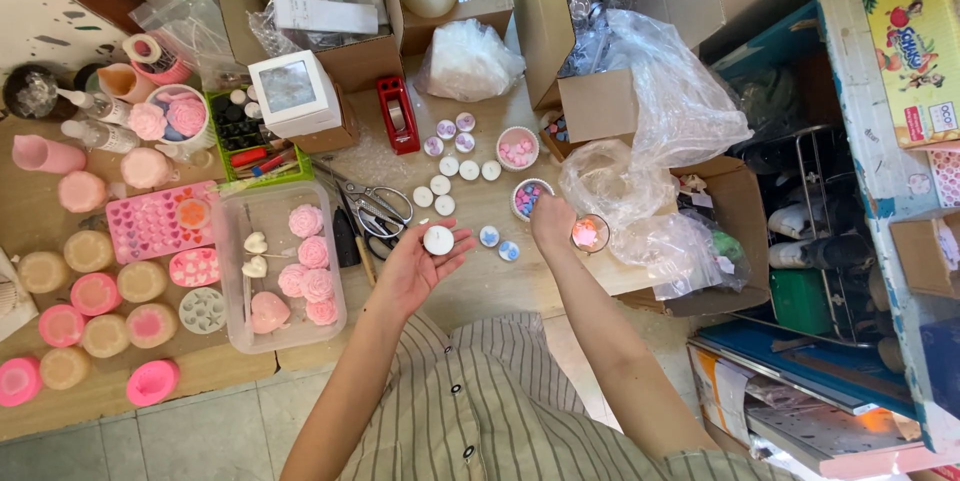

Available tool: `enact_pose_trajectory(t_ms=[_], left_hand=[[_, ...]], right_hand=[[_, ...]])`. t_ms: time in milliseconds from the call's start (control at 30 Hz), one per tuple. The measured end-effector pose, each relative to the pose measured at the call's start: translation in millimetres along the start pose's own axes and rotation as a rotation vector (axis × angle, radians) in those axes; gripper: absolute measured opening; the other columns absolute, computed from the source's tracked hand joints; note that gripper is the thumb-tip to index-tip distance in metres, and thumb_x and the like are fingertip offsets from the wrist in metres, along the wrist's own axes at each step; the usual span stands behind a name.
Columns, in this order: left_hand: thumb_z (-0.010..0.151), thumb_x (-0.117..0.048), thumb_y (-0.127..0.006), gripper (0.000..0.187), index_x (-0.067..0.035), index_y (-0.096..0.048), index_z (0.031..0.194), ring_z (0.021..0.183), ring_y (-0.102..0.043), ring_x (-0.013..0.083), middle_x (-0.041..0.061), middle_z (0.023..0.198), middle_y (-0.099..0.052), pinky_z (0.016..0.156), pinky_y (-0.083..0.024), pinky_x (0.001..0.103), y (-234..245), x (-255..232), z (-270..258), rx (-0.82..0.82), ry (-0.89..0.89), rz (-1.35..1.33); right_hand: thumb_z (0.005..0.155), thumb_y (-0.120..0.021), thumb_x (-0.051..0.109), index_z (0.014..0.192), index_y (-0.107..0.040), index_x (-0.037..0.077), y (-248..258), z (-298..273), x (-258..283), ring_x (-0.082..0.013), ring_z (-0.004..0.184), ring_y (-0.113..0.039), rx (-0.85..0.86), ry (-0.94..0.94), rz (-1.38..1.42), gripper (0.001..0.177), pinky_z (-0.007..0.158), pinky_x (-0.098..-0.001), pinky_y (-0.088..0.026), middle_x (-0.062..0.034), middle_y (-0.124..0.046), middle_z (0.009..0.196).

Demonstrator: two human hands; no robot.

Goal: The person is assembling and heating small decorative candles.

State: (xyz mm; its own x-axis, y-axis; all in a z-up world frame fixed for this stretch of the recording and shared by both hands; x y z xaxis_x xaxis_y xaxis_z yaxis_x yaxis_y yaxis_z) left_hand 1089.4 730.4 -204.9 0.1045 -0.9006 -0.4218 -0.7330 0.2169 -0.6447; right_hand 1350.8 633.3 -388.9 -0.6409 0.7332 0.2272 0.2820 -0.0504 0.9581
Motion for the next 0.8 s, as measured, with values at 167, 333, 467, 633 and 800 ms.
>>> enact_pose_trajectory(t_ms=[167,333,467,633,800], left_hand=[[0.104,-0.026,-0.039,0.043,0.002,-0.055,0.132,0.12,-0.068,0.0313,0.023,0.132,-0.066,0.095,-0.058,0.038,-3,4,1,0.008,0.01,0.009],[0.103,-0.026,-0.039,0.043,0.001,-0.054,0.133,0.12,-0.067,0.0314,0.023,0.133,-0.065,0.096,-0.057,0.038,0,9,-1,0.012,0.029,0.008],[0.103,-0.025,-0.039,0.043,0.002,-0.053,0.133,0.122,-0.067,0.0317,0.023,0.134,-0.065,0.097,-0.056,0.039,5,11,-4,0.006,0.033,-0.005],[0.103,-0.025,-0.039,0.044,0.003,-0.053,0.134,0.122,-0.066,0.0318,0.024,0.134,-0.065,0.098,-0.056,0.039,10,15,-8,-0.009,0.028,0.0],[0.103,-0.025,-0.038,0.044,0.003,-0.052,0.134,0.12,-0.067,0.0324,0.024,0.132,-0.066,0.097,-0.057,0.039,10,17,-10,-0.01,0.029,0.005]], right_hand=[[0.091,-0.061,0.017,0.105,-0.073,0.007,5,0,0,-0.04,0.083,-0.074,0.042,0.033,-0.016,0.021,0.073,-0.0517,-0.059,-0.0224,-0.074,0.086],[0.096,-0.061,0.013,0.101,-0.073,0.006,-27,10,-20,-0.0389,0.084,-0.075,0.064,0.097,-0.079,0.015,0.073,-0.0517,-0.06,-0.0216,-0.075,0.087],[0.089,-0.066,0.016,0.105,-0.077,0.013,5,9,-12,-0.0387,0.084,-0.073,0.032,0.135,-0.002,0.02,0.076,-0.0519,-0.058,-0.0209,-0.074,0.087],[0.086,-0.069,0.02,0.109,-0.079,0.022,17,13,-9,-0.038,0.085,-0.072,0.117,0.302,0.031,0.025,0.077,-0.051,-0.057,-0.0177,-0.075,0.091],[0.089,-0.067,0.018,0.113,-0.077,0.021,2,22,-18,-0.0357,0.088,-0.073,0.154,0.42,-0.082,0.026,0.077,-0.0499,-0.058,-0.016,-0.076,0.092]])
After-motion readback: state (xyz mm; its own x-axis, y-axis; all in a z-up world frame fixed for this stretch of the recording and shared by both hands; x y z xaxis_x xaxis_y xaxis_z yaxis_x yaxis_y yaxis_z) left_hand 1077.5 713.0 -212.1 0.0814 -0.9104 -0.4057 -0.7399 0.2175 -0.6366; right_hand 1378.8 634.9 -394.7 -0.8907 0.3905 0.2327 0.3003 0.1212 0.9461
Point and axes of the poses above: each hand's wrist, its own z-axis towards the middle knuckle, its own y-axis out of the back of the hand, x = y × z, the point moved 3 cm from there along z, towards the middle knuckle
